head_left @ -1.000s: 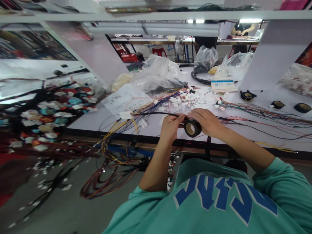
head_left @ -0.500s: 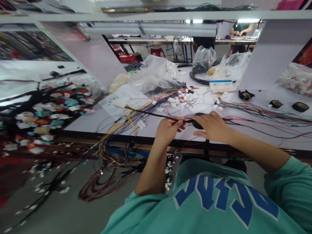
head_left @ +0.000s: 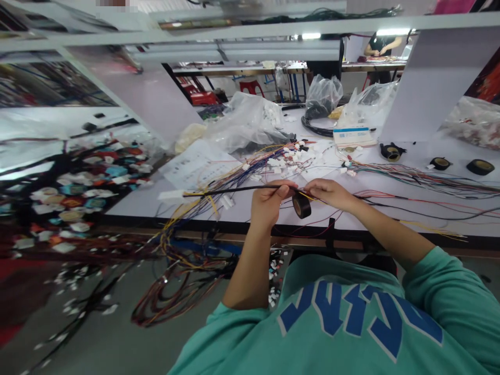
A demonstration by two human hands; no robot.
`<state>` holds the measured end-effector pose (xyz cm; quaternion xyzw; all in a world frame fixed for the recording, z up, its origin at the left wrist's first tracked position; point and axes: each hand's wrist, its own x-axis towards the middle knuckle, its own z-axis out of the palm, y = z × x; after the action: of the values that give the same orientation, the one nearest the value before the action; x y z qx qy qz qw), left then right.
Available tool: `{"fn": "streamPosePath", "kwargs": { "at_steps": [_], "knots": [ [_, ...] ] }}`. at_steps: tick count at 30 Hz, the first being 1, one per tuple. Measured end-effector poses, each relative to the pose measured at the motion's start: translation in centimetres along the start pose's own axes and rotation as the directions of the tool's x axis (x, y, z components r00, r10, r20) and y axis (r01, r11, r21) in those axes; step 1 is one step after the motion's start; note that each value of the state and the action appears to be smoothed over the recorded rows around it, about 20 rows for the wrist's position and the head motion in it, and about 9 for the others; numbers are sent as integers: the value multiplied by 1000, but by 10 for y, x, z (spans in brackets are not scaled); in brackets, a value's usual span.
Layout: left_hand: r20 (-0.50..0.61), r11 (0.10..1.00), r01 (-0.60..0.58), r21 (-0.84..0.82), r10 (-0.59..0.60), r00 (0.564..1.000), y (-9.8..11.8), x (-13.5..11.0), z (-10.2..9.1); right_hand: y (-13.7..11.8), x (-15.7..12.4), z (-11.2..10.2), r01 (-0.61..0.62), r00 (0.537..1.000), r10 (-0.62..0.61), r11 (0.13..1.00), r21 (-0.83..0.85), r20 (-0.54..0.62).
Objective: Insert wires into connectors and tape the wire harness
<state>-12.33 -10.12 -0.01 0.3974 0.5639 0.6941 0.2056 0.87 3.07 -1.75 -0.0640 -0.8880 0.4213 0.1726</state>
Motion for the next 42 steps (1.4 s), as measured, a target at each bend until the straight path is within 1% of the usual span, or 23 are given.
{"fn": "streamPosePath", "kwargs": {
  "at_steps": [2,3,4,6,8,9,11,13,14,15,17,19,21,23,24,26,28,31,33,34,37,40,42],
  "knots": [
    [-58,993,100,-60,-103,993,-3,0,3,-3,-13,0,111,991,-120,982,-151,-57],
    [-79,989,127,-71,-132,988,-3,1,5,-7,-20,0,180,976,-206,944,-276,-68],
    [-90,986,145,-77,-152,984,-3,1,6,-11,-25,1,251,953,-298,875,-415,-52],
    [-105,984,159,-79,-167,980,0,1,9,-22,-33,4,389,884,-462,647,-656,69],
    [-127,985,154,-78,-163,978,2,1,11,-32,-37,9,506,794,-558,383,-773,243],
    [-139,986,152,-76,-161,977,3,0,12,-35,-37,11,542,749,-586,272,-795,310],
    [-145,986,153,-63,-161,976,3,-1,14,-41,-37,15,573,685,-618,131,-809,386],
    [-133,987,152,-50,-157,979,2,-3,14,-46,-37,15,579,665,-627,91,-810,405],
    [-122,987,151,-48,-156,980,1,-3,13,-48,-38,13,579,676,-617,108,-808,402],
    [-112,987,151,-50,-156,981,1,-4,12,-50,-38,11,577,703,-593,152,-802,393],
    [-95,986,154,-66,-160,982,0,-4,10,-55,-39,2,529,797,-500,309,-791,337],
    [-67,985,157,-78,-162,984,1,-6,7,-57,-38,-8,395,905,-354,488,-778,237],
    [-25,990,125,-59,-126,992,4,-7,6,-56,-33,-17,217,974,-184,603,-767,131],
    [25,999,44,11,-44,999,8,-9,6,-51,-24,-21,91,996,-53,667,-740,75],
    [48,998,-6,67,3,999,10,-10,7,-47,-20,-22,68,997,-22,698,-713,73],
    [93,979,-95,178,80,992,14,-10,9,-38,-10,-19,70,997,-33,773,-630,71],
    [114,961,-149,234,125,986,15,-6,10,-29,-3,-13,87,996,-86,859,-505,24],
    [82,965,-178,194,164,983,12,2,11,-15,-1,-4,43,995,-61,976,-214,-78],
    [27,974,-171,147,169,985,8,7,12,-8,-4,1,-6,998,8,999,33,-54],
    [-8,980,-161,113,163,987,6,9,12,-5,-7,3,-33,999,37,987,157,-23],
    [-79,996,-79,-45,76,994,-1,12,16,1,-12,10,-112,993,110,879,462,31],
    [-71,984,20,-176,-33,997,-7,9,19,4,-12,16,-147,973,227,773,618,-51],
    [-54,988,31,-153,-40,998,-9,4,21,4,-11,20,-146,948,295,737,660,-119]
  ]
}}
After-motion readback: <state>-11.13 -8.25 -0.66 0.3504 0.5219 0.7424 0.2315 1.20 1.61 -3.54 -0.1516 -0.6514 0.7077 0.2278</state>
